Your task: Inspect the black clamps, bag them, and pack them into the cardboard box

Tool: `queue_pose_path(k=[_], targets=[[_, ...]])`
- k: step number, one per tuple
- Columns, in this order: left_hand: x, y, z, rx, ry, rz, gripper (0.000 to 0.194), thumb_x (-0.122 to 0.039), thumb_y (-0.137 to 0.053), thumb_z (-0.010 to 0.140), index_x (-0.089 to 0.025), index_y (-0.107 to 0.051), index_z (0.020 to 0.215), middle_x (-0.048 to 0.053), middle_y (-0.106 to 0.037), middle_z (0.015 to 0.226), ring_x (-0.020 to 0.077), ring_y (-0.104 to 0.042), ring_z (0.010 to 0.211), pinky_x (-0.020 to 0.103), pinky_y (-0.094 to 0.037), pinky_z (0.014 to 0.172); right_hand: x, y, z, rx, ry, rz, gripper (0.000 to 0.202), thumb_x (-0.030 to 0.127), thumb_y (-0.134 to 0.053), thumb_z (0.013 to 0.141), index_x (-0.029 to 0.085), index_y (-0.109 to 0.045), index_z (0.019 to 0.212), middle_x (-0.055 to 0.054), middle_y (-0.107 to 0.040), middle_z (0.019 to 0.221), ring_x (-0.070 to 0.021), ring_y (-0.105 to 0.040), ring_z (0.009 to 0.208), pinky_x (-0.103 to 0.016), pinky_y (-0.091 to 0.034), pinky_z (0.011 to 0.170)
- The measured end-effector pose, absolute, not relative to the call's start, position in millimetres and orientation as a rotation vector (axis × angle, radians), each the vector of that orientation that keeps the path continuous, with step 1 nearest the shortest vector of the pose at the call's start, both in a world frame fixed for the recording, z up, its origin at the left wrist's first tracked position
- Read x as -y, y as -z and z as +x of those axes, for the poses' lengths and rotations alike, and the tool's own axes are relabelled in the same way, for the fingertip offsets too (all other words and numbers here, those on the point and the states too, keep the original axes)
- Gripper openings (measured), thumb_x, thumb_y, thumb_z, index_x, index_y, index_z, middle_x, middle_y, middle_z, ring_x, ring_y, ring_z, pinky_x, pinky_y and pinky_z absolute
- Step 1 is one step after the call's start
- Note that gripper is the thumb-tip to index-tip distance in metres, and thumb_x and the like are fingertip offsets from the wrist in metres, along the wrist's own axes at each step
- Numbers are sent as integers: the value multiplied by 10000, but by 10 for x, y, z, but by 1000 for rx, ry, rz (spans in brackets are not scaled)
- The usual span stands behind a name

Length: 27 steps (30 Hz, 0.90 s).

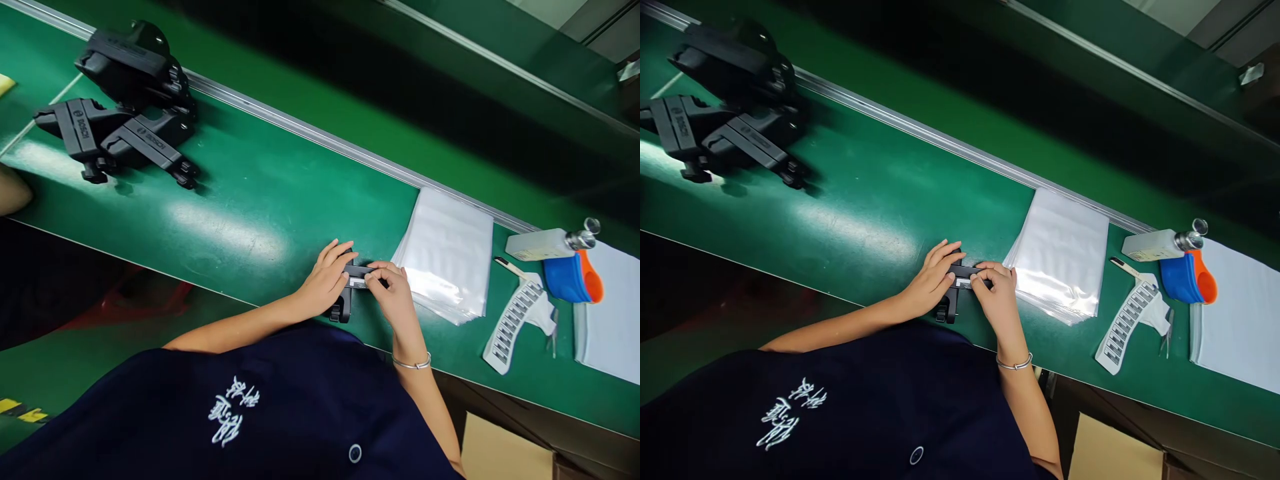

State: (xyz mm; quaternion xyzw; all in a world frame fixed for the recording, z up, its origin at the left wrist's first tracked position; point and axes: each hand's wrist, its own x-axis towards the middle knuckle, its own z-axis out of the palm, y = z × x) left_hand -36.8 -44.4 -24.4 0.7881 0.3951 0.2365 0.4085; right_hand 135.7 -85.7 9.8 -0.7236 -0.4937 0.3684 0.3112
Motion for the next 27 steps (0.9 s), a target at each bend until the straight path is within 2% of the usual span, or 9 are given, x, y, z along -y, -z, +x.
queue_pose_path(k=[10, 12, 15, 18, 20, 22, 24, 27], targets=[[455, 220, -396, -1035, -630, 2013, 446, -202, -370, 948, -205, -430, 1390, 109, -339, 1556, 288, -193, 1481, 537, -272, 1176, 862, -93, 1355, 1369, -908, -1914, 235, 371, -576, 789, 226, -558, 605, -51, -678, 1019, -265, -593, 1034, -590, -75, 1124], [444, 210, -461, -995, -710, 2092, 428, -246, -400, 942, -203, -487, 1359, 119, -428, 1501, 294, -273, 1451, 531, -282, 1164, 860, -74, 1339, 1395, -885, -1911, 234, 366, -573, 798, 226, -561, 610, -53, -678, 1015, -264, -595, 1029, -594, -100, 1119], [382, 181, -570, -761, -652, 2248, 319, -309, -487, 905, -254, -665, 1164, 92, -661, 1238, 290, -520, 1257, 491, -356, 1095, 856, -53, 1314, 1423, -858, -1913, 229, 350, -577, 807, 223, -573, 616, -53, -681, 1012, -263, -605, 1018, -607, -125, 1112], [260, 124, -643, -613, -449, 2279, 278, -353, -546, 866, -283, -722, 1068, 83, -717, 1118, 275, -609, 1103, 431, -425, 970, 892, -87, 1365, 1441, -858, -1897, 245, 363, -594, 827, 222, -603, 626, -57, -693, 1011, -264, -621, 1017, -608, -167, 1114], [149, 67, -663, -556, -326, 2295, 312, -387, -546, 860, -280, -718, 1097, 94, -711, 1146, 274, -605, 1099, 392, -434, 903, 954, -139, 1474, 1416, -862, -1853, 210, 399, -598, 856, 237, -675, 746, -72, -695, 1085, -264, -617, 1074, -553, -291, 1092], [26, 5, -652, -455, -209, 2322, 346, -430, -535, 867, -278, -709, 1124, 103, -706, 1154, 267, -605, 1078, 357, -428, 845, 1033, -182, 1622, 1459, -887, -1807, 235, 428, -618, 866, 270, -707, 1015, -82, -660, 1237, -264, -579, 1185, -499, -377, 1061], [-90, -52, -600, -340, -132, 2310, 363, -461, -547, 859, -288, -705, 1136, 102, -710, 1127, 254, -610, 1020, 335, -418, 804, 1106, -184, 1756, 1609, -906, -1789, 406, 425, -643, 863, 311, -625, 1252, -71, -597, 1362, -271, -525, 1277, -520, -344, 1099], [-194, -112, -453, -222, -120, 2246, 341, -475, -606, 820, -309, -720, 1095, 90, -722, 996, 237, -604, 914, 320, -406, 784, 1163, -111, 1850, 1817, -844, -1806, 449, 394, -620, 893, 327, -569, 1334, -66, -577, 1392, -285, -507, 1304, -586, -242, 1146]])
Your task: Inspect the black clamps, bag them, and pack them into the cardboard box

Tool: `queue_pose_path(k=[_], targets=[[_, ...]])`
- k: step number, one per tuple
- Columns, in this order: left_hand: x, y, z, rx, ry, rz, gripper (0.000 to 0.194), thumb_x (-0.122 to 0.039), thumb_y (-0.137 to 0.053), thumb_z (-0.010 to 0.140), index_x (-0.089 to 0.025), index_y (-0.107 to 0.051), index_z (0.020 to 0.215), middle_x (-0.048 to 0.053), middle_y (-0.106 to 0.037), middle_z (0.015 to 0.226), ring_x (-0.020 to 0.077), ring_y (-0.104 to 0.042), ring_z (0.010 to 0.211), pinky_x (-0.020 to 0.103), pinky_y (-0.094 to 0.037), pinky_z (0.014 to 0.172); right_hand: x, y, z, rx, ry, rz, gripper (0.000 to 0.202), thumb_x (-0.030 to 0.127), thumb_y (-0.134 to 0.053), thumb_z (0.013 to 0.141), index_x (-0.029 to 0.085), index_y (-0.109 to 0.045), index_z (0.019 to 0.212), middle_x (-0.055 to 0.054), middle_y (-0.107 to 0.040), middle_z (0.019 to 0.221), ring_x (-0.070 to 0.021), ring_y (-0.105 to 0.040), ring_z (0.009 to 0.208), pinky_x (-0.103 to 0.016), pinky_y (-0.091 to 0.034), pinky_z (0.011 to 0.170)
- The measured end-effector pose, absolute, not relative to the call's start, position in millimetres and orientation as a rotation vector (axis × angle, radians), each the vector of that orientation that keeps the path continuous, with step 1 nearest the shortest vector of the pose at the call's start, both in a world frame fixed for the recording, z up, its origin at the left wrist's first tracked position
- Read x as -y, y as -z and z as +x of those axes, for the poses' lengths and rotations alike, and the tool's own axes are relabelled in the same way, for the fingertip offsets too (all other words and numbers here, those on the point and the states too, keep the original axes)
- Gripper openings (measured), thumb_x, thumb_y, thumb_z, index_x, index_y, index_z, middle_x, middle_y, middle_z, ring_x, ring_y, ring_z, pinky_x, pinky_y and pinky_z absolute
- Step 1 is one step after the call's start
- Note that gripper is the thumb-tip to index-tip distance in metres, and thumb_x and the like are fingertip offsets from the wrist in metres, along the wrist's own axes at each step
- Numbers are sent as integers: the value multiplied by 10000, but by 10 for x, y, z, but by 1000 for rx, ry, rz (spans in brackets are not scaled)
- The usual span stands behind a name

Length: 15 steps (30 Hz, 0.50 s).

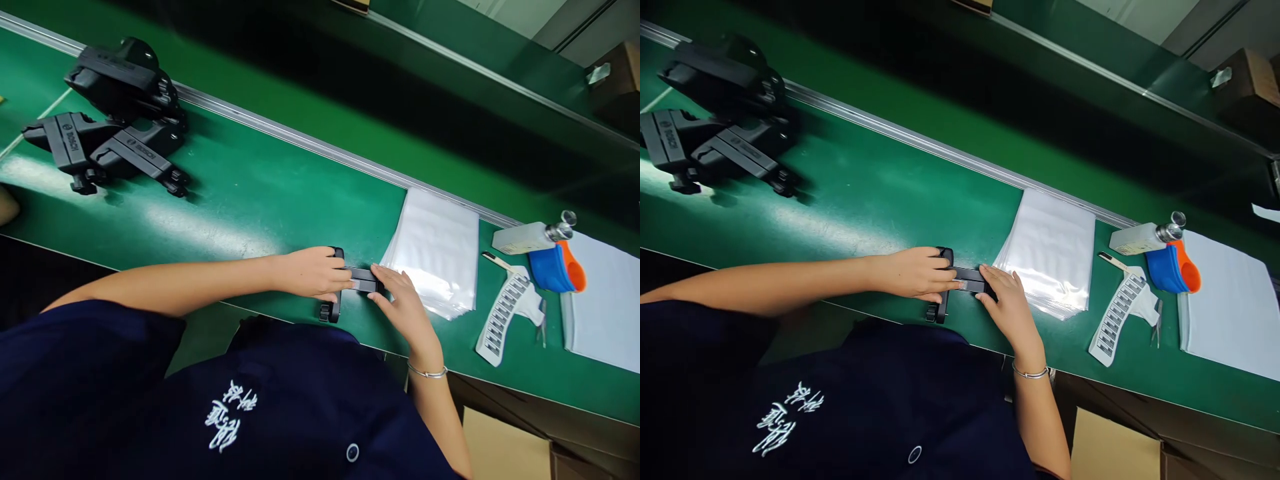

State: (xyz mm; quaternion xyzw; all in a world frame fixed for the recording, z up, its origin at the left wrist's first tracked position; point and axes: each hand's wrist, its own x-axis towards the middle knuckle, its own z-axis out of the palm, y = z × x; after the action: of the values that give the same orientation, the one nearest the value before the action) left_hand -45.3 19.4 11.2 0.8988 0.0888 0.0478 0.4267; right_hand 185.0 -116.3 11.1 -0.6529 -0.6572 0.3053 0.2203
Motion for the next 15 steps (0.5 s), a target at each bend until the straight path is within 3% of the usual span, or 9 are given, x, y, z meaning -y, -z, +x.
queue_pose_path(k=[4, 9, 13, 15], targets=[[-177, -140, -346, -123, -240, 2291, 318, -497, -574, 861, -268, -735, 1013, 85, -687, 801, 220, -585, 795, 317, -385, 731, 1163, -36, 1839, 1886, -723, -1840, 405, 364, -576, 927, 305, -568, 1328, -77, -597, 1365, -282, -537, 1275, -602, -276, 1126], [-126, -172, -655, -149, -106, 2673, 422, -494, -443, 956, -197, -688, 1127, 86, -666, 811, 205, -572, 798, 315, -366, 687, 1117, -39, 1836, 1959, -668, -1835, 400, 342, -569, 937, 284, -554, 1332, -90, -619, 1327, -296, -560, 1235, -609, -304, 1115], [-132, -179, -867, -519, -284, 2599, 452, -448, -417, 973, -207, -547, 1332, 60, -670, 925, 182, -587, 819, 301, -413, 765, 1056, 32, 1768, 2066, -663, -1621, 550, 369, -575, 930, 254, -415, 1444, -134, -597, 1322, -309, -571, 1185, -537, -467, 999], [-161, -129, -860, -827, -508, 2387, 422, -376, -374, 980, -185, -537, 1319, 45, -665, 937, 168, -594, 829, 295, -442, 801, 1069, 54, 1710, 2083, -592, -1524, 554, 349, -544, 949, 270, -363, 1466, -128, -604, 1293, -298, -581, 1163, -537, -468, 1001]])
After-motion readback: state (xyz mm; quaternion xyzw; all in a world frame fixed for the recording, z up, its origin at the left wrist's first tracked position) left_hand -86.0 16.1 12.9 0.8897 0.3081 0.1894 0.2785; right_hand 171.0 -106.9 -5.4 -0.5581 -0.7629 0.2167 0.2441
